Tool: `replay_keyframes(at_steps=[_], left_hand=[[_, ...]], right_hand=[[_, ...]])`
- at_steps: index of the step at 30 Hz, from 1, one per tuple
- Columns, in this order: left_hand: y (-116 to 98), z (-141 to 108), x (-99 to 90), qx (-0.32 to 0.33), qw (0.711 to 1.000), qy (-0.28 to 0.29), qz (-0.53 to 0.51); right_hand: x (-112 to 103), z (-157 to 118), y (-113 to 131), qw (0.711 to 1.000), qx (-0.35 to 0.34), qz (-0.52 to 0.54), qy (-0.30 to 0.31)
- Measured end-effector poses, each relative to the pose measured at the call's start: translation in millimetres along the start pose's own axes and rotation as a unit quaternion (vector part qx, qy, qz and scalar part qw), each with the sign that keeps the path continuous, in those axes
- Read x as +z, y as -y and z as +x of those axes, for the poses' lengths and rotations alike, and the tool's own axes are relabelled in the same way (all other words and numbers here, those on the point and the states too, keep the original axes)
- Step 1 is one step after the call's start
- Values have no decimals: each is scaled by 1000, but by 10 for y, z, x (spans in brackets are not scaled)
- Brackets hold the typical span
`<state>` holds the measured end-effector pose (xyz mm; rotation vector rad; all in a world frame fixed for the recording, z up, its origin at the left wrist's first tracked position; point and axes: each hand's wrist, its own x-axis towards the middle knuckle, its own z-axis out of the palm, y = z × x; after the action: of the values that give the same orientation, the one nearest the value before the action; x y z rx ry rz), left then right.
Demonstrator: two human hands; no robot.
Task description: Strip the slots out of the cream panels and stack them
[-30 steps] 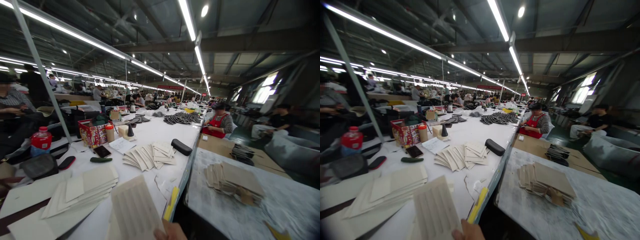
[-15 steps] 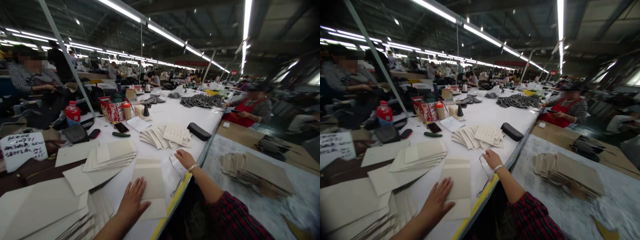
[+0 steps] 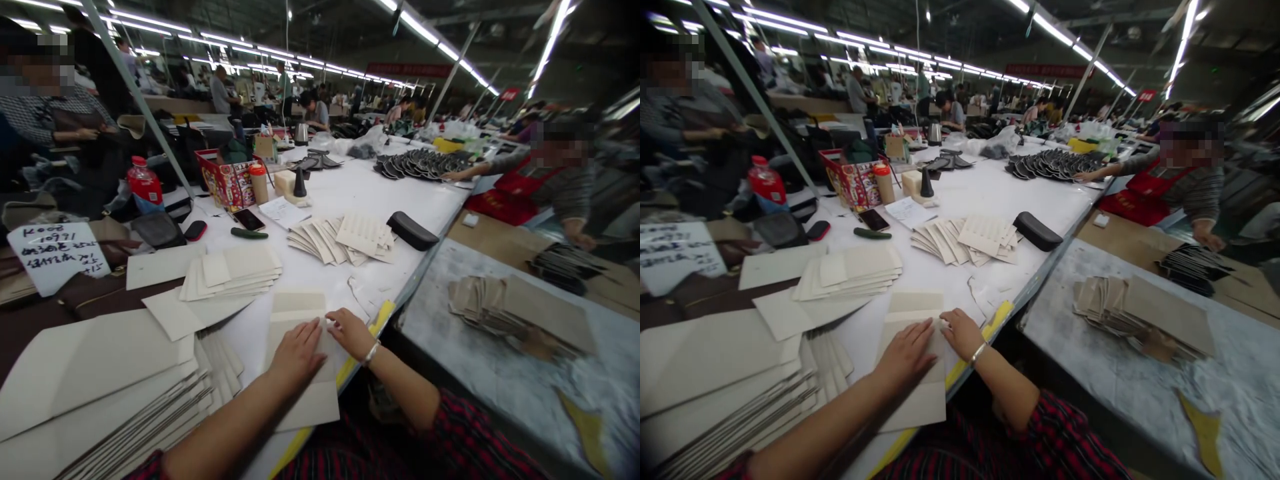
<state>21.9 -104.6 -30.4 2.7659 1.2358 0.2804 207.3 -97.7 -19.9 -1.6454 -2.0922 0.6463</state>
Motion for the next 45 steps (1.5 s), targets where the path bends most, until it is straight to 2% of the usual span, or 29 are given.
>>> replay_keyframes(at_steps=[2,5,12,17,20,22,24,26,28,30,31,34,37,40,42,43,45], left_hand=[[-17,128,0,1,999,44,-11],[-4,187,-1,13,997,79,-16],[5,285,-42,3,991,136,-19],[-48,340,-118,4,989,147,-18],[-65,312,-138,10,990,142,-7],[-68,280,-132,14,990,137,-7],[-70,249,-118,13,991,131,-5],[-70,224,-102,10,992,129,-1],[-62,200,-88,10,991,131,-2],[-40,168,-78,11,991,133,-14],[-24,148,-74,13,991,133,-23],[31,88,-70,26,989,132,-59],[66,78,-86,13,989,115,-89],[63,159,-109,-28,991,83,-99],[48,255,-118,-66,991,61,-97],[42,310,-117,-85,990,53,-96],[39,421,-110,-105,989,54,-93]], right_hand=[[-7,204,-109,999,20,8,46],[14,401,-195,995,17,13,102],[-74,638,-157,973,42,-18,226],[-62,530,-94,976,12,-43,215],[-86,443,-15,983,-26,-83,161],[-108,281,71,988,-44,-93,111],[-106,-56,181,989,-60,-65,116],[-79,-555,304,976,-93,7,196],[-65,-1094,408,945,-117,101,288],[-107,-1512,447,943,-49,174,279],[-151,-1641,425,948,4,202,245],[-320,-1716,136,952,147,248,100],[-402,-1564,-503,953,215,214,1],[-349,-1459,-1264,959,266,95,-27],[-307,-1413,-1590,948,318,-4,-22],[-299,-1371,-1645,940,337,-47,-16],[-307,-1204,-1508,941,326,-86,-7]])
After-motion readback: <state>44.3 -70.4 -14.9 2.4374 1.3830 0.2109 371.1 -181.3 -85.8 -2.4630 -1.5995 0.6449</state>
